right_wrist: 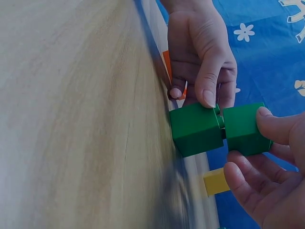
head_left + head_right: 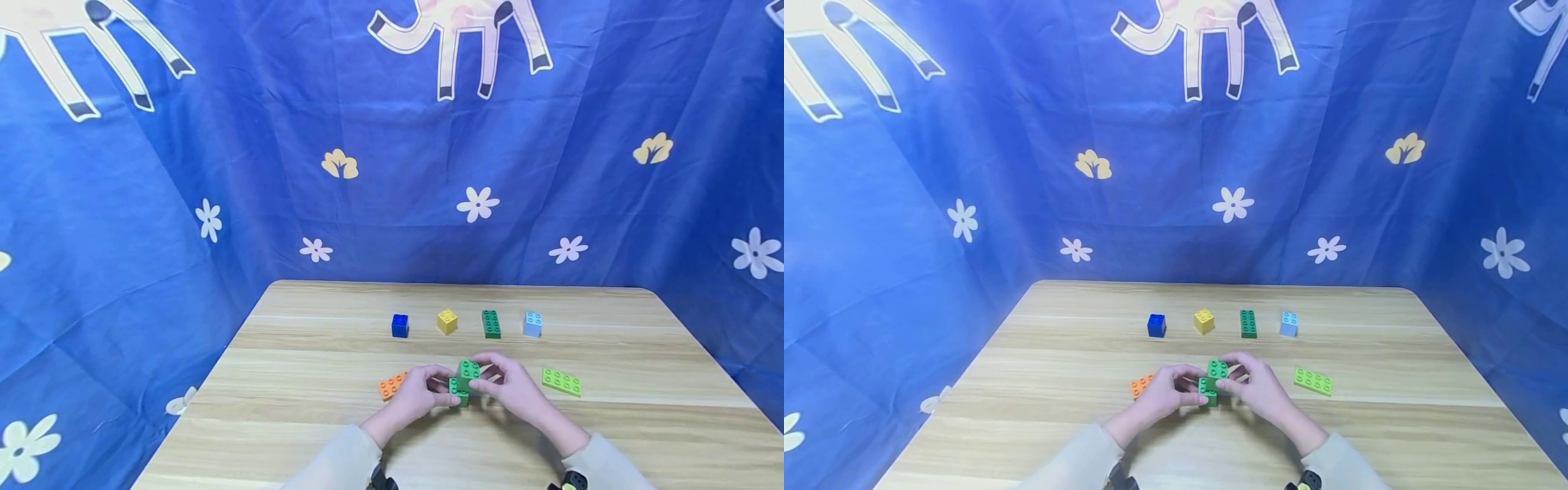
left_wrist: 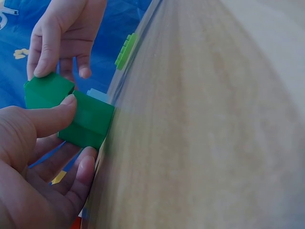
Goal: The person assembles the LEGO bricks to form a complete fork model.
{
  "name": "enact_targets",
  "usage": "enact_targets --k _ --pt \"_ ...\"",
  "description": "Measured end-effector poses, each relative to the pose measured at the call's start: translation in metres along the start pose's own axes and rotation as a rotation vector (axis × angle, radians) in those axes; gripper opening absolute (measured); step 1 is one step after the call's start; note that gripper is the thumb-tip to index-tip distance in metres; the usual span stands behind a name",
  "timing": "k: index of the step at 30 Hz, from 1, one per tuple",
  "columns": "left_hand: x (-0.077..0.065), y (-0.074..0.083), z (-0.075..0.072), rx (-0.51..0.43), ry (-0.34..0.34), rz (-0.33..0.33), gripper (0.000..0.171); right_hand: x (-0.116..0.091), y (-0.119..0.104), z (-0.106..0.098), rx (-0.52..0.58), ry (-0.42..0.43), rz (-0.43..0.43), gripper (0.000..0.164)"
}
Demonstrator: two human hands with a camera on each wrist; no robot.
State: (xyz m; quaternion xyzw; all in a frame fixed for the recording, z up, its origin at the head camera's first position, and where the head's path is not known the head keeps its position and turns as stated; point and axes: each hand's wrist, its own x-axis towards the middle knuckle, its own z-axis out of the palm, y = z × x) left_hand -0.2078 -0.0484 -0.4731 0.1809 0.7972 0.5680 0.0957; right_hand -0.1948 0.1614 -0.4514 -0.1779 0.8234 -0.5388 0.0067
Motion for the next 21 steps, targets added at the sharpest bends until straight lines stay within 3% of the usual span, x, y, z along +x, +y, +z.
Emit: enact_targets --k 11,21 --pt "-0.0008 -0.0016 0.0009 0.011 0.008 -0.010 0.042 -0.0015 -0.0043 0.0052 0.086 -0.051 -0.011 0.044" --pt "-0.0005 -0.0023 0.0012 0.013 0.009 -0.001 0.043 0.0008 -0.0008 0.0082 0.021 -0.026 -0.051 0.041"
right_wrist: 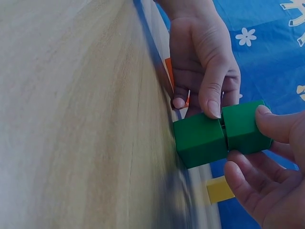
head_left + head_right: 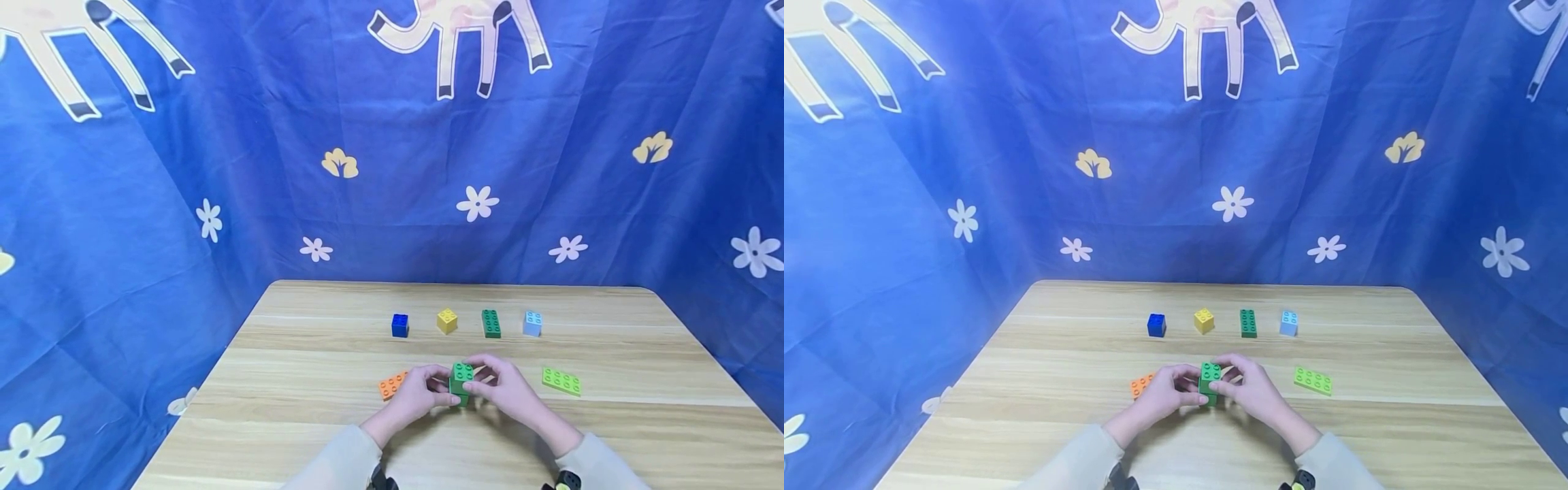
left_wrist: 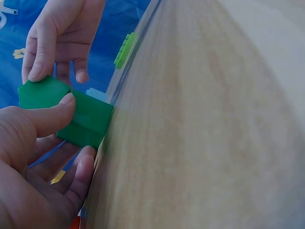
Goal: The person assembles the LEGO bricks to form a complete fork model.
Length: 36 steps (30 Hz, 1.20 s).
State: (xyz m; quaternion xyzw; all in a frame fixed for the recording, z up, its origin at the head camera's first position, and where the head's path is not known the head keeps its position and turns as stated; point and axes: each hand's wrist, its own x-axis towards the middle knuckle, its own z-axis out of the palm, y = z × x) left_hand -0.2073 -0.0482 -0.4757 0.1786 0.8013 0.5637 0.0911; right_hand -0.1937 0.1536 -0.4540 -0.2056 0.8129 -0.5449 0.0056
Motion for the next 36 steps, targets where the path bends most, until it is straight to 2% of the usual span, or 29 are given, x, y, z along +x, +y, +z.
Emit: enact_targets --k 8,20,27,36 --pt "0.0004 0.0001 -0.0003 0.007 -0.001 0.002 0.042 0.0007 -0.0055 -0.0014 -0.013 -0.009 -0.025 0.041" --pt "0.0020 0.0009 0.0011 0.023 -0.006 0.018 0.037 0.0038 -0.0053 -0.0042 -0.155 0.005 -0.070 0.034" --pt "0.0017 0.0028 0.0007 0.066 -0.009 0.029 0.035 0.0045 -0.0089 -0.0047 -0.171 -0.013 -0.091 0.033" --pt "0.0019 0.0014 0.0016 0.074 0.001 0.016 0.036 0.0056 -0.0089 -0.0015 -0.194 -0.012 -0.113 0.031"
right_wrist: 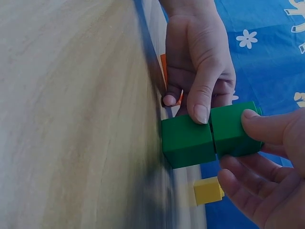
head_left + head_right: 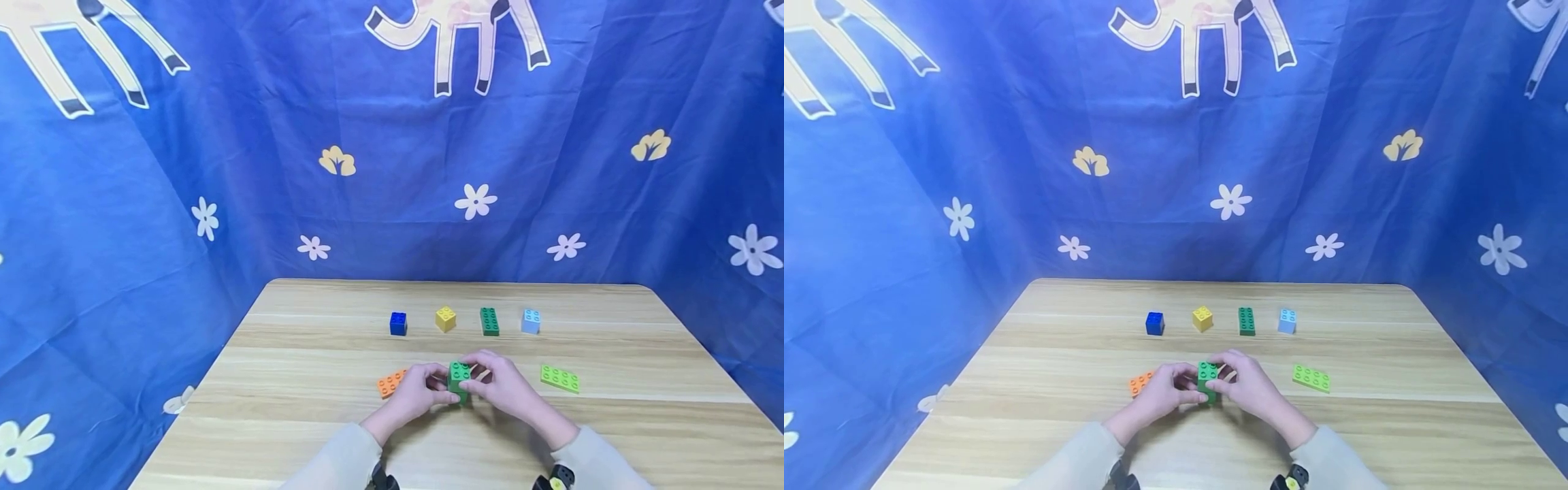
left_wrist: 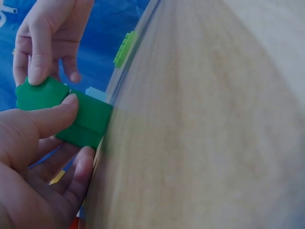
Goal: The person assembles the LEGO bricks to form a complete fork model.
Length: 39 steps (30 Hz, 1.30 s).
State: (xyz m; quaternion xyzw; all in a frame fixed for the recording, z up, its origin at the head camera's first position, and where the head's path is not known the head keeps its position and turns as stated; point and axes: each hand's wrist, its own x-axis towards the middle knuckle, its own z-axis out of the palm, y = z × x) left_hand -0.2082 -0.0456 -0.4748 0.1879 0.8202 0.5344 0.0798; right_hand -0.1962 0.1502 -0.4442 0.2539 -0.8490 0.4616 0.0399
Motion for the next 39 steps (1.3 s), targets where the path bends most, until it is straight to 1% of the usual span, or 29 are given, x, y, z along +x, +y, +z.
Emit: enact_targets --k 7,12,17,23,29,35,39 --pt "-0.0004 0.0001 -0.0011 0.006 0.000 -0.003 0.037 0.0016 0.0019 0.0022 -0.022 0.010 -0.034 0.028" --pt "-0.0003 0.0005 -0.0016 0.004 -0.004 -0.004 0.038 0.0012 0.0037 0.0033 -0.019 0.020 -0.054 0.029" --pt "-0.0009 0.0008 -0.0015 -0.016 -0.017 -0.003 0.038 0.0003 0.0032 0.0035 -0.008 0.023 -0.026 0.032" --pt "-0.0034 0.0015 -0.0025 -0.034 -0.011 -0.005 0.037 0.0002 0.0024 0.0036 0.006 0.011 0.005 0.033" --pt "-0.0052 0.0026 -0.0025 -0.055 -0.017 -0.014 0.036 -0.0014 0.0056 0.0036 0.077 -0.010 0.049 0.038" --pt "-0.0062 0.0032 -0.0028 -0.086 -0.014 0.000 0.036 -0.0028 0.0047 0.0020 0.131 -0.027 0.070 0.042" --pt "-0.0059 0.0036 -0.0044 -0.081 -0.006 0.002 0.037 -0.0029 0.0029 0.0003 0.172 -0.029 0.100 0.043"
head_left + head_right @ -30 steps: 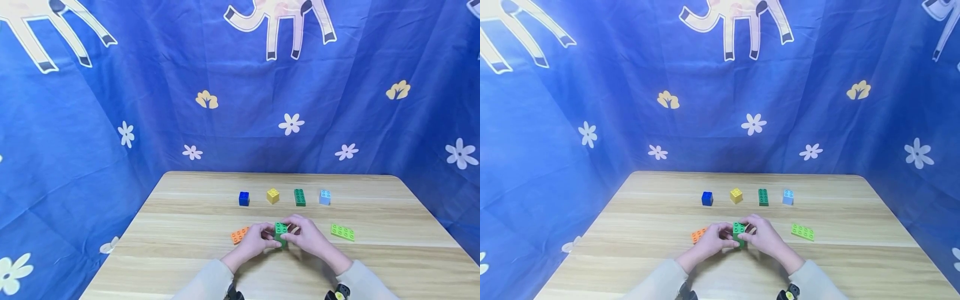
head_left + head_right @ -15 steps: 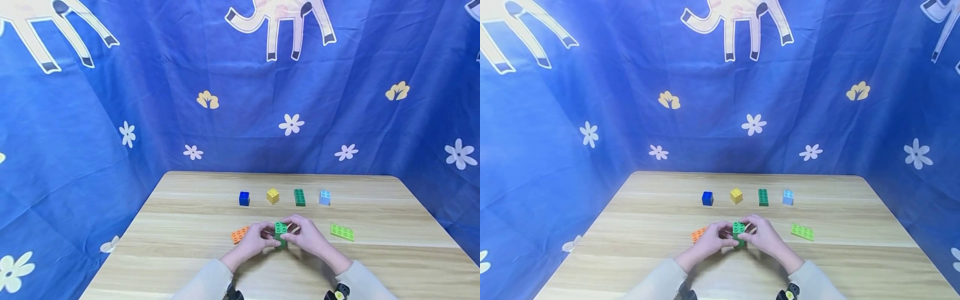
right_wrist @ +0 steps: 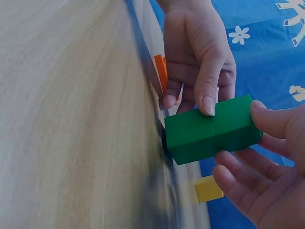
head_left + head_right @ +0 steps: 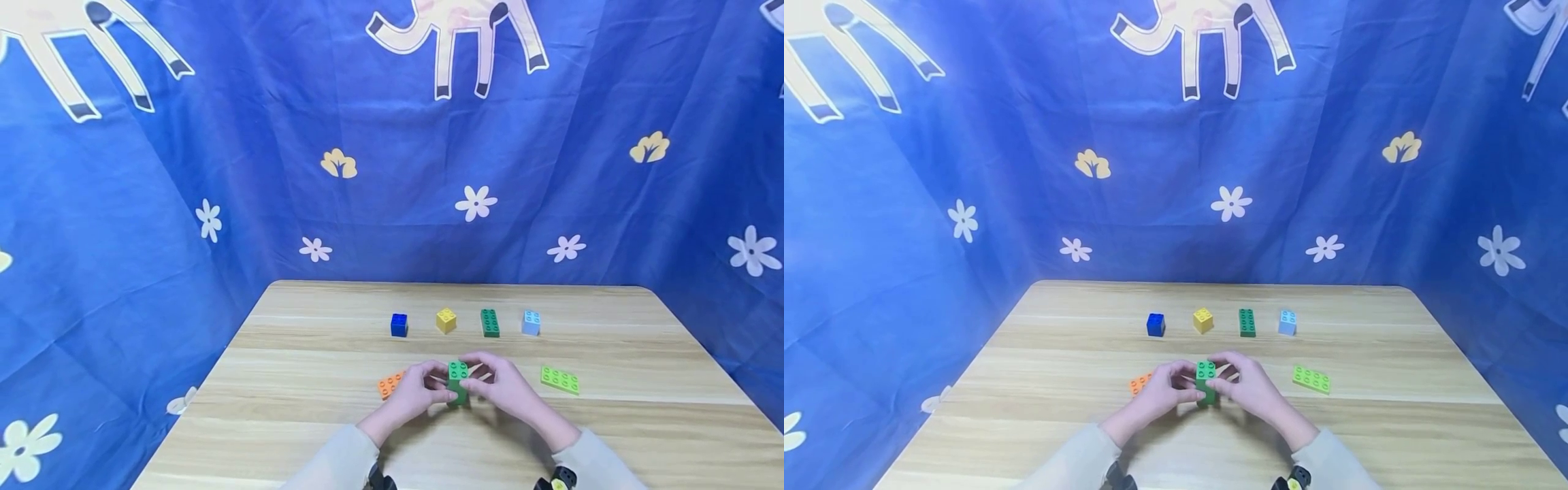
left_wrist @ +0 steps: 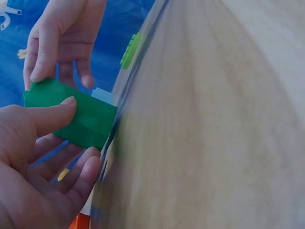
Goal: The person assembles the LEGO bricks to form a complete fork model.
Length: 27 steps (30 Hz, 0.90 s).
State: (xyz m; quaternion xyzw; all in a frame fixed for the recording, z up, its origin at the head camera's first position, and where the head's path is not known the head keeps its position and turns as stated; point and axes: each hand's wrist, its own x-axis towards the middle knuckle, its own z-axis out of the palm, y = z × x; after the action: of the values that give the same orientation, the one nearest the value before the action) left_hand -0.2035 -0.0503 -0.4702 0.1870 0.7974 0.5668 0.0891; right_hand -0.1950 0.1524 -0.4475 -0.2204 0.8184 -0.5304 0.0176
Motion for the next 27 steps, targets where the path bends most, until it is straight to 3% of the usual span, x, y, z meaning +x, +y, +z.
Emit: enact_targets --k 7,15,22,27 --pt "-0.003 0.011 -0.007 -0.017 0.020 0.005 0.035 -0.002 -0.008 -0.002 0.041 0.009 0.042 0.040" --pt "-0.001 0.000 -0.019 -0.030 0.048 0.000 0.041 -0.003 0.002 -0.007 0.003 0.029 0.027 0.040" --pt "-0.015 0.020 -0.036 -0.013 0.072 0.024 0.038 -0.008 0.009 -0.014 0.047 0.053 0.041 0.040" --pt "-0.025 0.028 -0.052 -0.011 0.116 0.020 0.038 -0.013 0.017 -0.021 -0.009 0.082 0.035 0.040"
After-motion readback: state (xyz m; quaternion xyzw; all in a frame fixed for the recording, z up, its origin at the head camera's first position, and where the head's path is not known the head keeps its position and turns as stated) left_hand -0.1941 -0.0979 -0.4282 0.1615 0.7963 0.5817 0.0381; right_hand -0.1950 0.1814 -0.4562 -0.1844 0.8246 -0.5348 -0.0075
